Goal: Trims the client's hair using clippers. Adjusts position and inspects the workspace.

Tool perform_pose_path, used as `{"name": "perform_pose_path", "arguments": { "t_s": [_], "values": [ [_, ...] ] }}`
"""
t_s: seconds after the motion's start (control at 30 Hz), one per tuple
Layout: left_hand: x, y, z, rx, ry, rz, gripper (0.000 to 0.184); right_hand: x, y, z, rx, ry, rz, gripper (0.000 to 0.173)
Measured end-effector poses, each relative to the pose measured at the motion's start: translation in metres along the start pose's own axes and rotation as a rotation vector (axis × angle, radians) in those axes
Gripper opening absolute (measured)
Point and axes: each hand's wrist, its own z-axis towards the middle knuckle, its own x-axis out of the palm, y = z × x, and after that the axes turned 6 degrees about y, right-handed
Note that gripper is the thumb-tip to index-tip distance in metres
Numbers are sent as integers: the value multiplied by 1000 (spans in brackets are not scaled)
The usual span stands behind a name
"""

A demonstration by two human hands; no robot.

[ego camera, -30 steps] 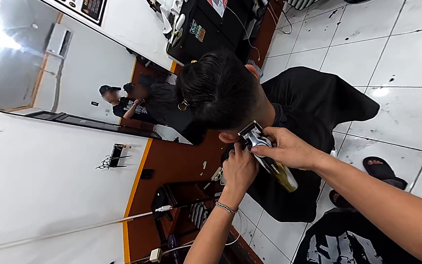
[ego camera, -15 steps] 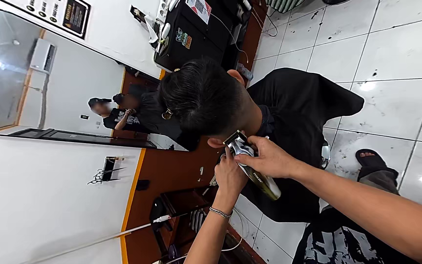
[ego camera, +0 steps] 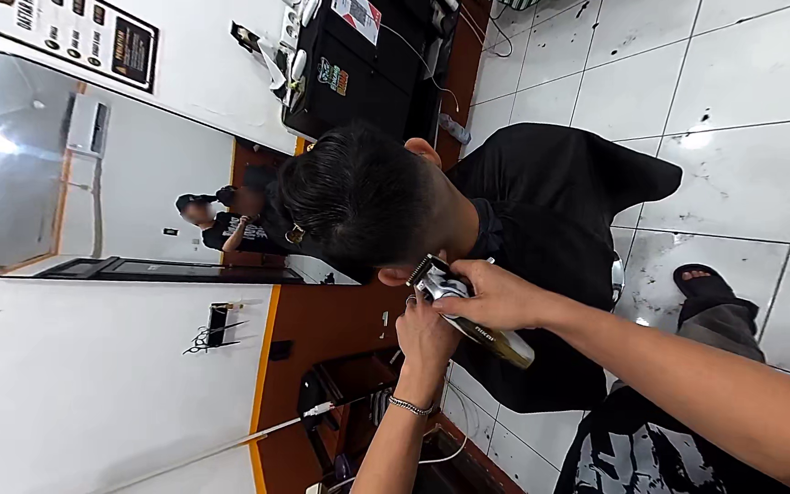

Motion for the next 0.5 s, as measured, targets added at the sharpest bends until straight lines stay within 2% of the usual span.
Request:
{"name": "perform_pose_path", "arguments": {
  "t_s": [0.1,0.17,0.27,0.3,0.4,0.5],
  "values": [
    [5,-1,2,59,-106,54,37,-11,0,1,-63,4,123,32],
    [7,0,2,82,-153,90,34,-18,3,1,-115,31,55,33],
    [8,1,2,83,-169,110,34,-33,7,1,10,110,-90,29],
    [8,1,3,90,-186,114,34,-35,8,1,3,119,-77,30],
    [11,1,3,101,-209,105,32,-45,14,4,-143,142,49,29],
    [7,-1,3,85,-176,95,35,-61,18,7,-24,207,-102,27]
  ]
}}
